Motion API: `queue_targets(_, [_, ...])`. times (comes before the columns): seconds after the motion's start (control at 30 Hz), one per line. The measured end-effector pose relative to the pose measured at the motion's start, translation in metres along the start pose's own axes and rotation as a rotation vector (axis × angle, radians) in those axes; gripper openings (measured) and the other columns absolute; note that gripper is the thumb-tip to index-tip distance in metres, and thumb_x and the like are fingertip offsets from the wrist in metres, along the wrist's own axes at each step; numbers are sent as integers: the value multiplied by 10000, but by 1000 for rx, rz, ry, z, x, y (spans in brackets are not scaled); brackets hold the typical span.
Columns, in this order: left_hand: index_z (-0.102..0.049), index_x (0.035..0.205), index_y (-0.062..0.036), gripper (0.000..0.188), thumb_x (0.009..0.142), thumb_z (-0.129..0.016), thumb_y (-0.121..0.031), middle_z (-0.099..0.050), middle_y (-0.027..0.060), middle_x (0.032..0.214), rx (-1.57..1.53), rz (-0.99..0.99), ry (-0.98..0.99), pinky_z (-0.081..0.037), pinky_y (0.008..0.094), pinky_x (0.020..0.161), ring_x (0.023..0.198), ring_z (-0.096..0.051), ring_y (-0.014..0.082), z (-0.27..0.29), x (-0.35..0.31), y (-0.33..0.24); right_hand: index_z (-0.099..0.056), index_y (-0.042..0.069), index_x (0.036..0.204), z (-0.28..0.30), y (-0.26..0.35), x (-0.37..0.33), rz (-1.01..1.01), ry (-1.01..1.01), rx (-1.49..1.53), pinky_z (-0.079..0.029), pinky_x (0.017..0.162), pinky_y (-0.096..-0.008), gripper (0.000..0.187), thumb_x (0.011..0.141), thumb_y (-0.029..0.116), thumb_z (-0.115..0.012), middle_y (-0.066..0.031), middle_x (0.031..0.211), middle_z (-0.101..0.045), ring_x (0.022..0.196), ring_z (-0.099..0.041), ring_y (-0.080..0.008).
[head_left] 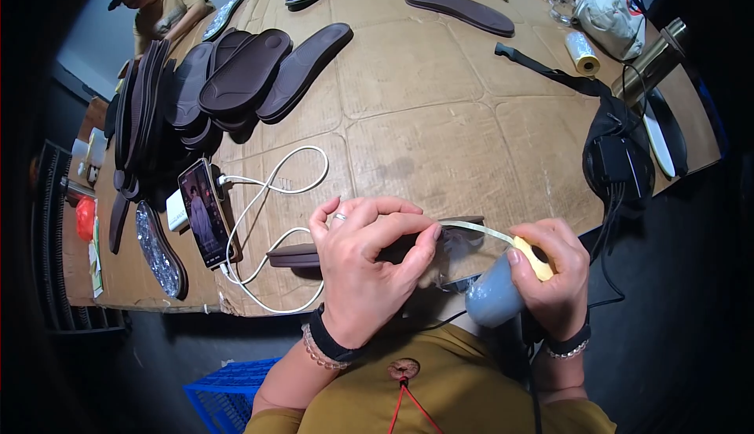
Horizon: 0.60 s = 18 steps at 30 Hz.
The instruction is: Applying adhesive tape to the edges of shoe insoles as part of a manufacturing process.
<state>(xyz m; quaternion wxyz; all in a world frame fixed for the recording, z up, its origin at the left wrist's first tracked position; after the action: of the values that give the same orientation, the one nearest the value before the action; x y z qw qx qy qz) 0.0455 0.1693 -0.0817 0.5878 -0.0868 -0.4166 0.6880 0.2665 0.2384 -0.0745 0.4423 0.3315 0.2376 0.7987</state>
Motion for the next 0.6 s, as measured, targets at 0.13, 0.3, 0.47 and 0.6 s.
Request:
queue_targets(0.13, [-762, 860, -191, 105, 805, -850, -175, -700, -65, 945, -11, -113, -73, -292, 492, 1093, 928, -649, 158, 4, 1, -1, -764, 14, 1004, 2, -3, -1, -10, 1, -3, -565, 720, -386, 243, 787, 120, -794, -167, 890, -689, 784, -696, -330])
queue_targets(0.3, [-739, 845, -177, 157, 751, -852, -122, -692, -51, 945, -64, -226, -153, -302, 455, 1091, 927, -644, 150, 11, -7, 6, -767, 9, 1022, -3, -1, 0, -4, 47, 66, -566, 738, -378, 257, 788, 109, -801, -169, 912, -706, 809, -708, -326])
queue_targets(0.47, [-744, 855, -187, 182, 731, -855, -115, -696, -54, 961, 83, -181, -222, -312, 425, 1052, 940, -641, 175, 21, -19, 11, -768, 7, 1027, -11, 5, 8, -33, 74, 93, -564, 759, -370, 242, 812, 111, -801, -170, 920, -711, 823, -712, -326])
queue_targets(0.6, [-749, 855, -191, 187, 722, -857, -119, -699, -56, 965, 127, -178, -249, -318, 414, 1020, 950, -638, 185, 29, -29, 14, -769, 6, 1036, -22, 4, 11, -31, 128, 114, -563, 774, -370, 231, 833, 111, -797, -167, 934, -714, 833, -714, -321])
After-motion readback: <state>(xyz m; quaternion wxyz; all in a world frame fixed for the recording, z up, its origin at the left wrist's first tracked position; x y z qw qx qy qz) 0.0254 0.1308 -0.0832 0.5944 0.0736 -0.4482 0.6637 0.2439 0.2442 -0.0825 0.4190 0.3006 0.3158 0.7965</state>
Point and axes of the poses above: each hand's wrist, its own x-axis towards the middle knuckle, its own z-axis out of the back of the hand, y = z × x, the point moved 6 cm from there along x, towards the middle knuckle
